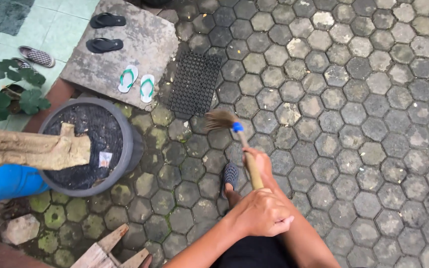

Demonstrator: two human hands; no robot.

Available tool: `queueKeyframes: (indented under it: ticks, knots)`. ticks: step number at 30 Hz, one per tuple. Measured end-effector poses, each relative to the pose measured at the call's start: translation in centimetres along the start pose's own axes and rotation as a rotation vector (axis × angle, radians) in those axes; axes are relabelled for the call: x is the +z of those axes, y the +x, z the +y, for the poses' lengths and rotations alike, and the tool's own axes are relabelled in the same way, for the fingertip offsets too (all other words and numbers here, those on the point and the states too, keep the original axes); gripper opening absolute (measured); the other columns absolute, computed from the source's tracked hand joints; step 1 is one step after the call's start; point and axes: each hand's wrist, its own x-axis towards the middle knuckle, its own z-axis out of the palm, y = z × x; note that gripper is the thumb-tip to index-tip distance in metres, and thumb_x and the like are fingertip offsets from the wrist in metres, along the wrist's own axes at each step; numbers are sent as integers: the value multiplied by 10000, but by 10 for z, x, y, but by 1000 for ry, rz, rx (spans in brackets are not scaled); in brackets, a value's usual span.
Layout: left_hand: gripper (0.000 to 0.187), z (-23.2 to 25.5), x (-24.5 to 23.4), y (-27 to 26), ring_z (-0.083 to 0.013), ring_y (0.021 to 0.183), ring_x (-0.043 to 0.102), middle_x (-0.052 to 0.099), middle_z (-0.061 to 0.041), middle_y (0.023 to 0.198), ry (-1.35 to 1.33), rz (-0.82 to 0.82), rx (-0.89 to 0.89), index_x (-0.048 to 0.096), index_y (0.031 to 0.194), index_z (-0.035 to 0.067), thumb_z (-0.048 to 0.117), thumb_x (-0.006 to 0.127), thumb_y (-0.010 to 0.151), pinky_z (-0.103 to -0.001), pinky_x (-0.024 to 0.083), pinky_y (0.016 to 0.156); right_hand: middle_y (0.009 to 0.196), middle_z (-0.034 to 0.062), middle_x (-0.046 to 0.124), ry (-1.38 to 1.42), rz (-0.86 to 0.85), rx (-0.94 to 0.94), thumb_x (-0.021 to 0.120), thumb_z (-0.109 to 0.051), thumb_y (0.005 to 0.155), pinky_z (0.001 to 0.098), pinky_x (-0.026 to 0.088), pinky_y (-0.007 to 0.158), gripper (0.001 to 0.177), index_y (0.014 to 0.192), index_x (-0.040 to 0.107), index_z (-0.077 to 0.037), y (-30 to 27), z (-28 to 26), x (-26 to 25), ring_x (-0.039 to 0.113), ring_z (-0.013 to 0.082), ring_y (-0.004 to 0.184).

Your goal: Sweeping leaves and debris on a paved outdoor surface using a broom.

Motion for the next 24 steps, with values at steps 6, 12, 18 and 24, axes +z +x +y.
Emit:
queueKeyframes:
  ticks: [6, 12, 18, 24]
  knots:
    - [428, -32, -41, 57, -234, 479, 416, 372, -16, 532, -100, 301, -51, 318, 621, 139, 51, 648, 880, -389, 348, 545, 852, 96, 763, -226, 295, 152, 638, -435, 866, 434, 490, 740, 335, 1155, 767, -327, 64, -30, -52, 693, 288, 760]
    - [381, -37, -69, 103, -277, 504, 507, 509, -57, 563, -107, 289, 48, 431, 588, 92, 87, 596, 932, -435, 406, 540, 767, -10, 715, -100, 325, -218, 713, -448, 924, 323, 450, 641, 248, 1076, 747, -254, 116, -88, -68, 574, 152, 645]
    - [354, -45, -94, 111, -312, 546, 546, 506, -84, 618, -148, 223, -63, 464, 682, 66, 209, 583, 983, -483, 409, 520, 768, 56, 741, -94, -142, -664, 564, -192, 1052, 217, 496, 369, 242, 1146, 722, -34, 140, -152, -35, 603, 89, 461]
    - [445, -76, -138, 85, -360, 490, 573, 559, -69, 515, -16, 189, -388, 458, 557, 141, 349, 633, 910, -491, 411, 505, 798, 3, 788, -16, -619, -341, 518, -335, 918, 314, 518, 641, 352, 1014, 809, -161, 136, -195, 43, 677, 136, 619]
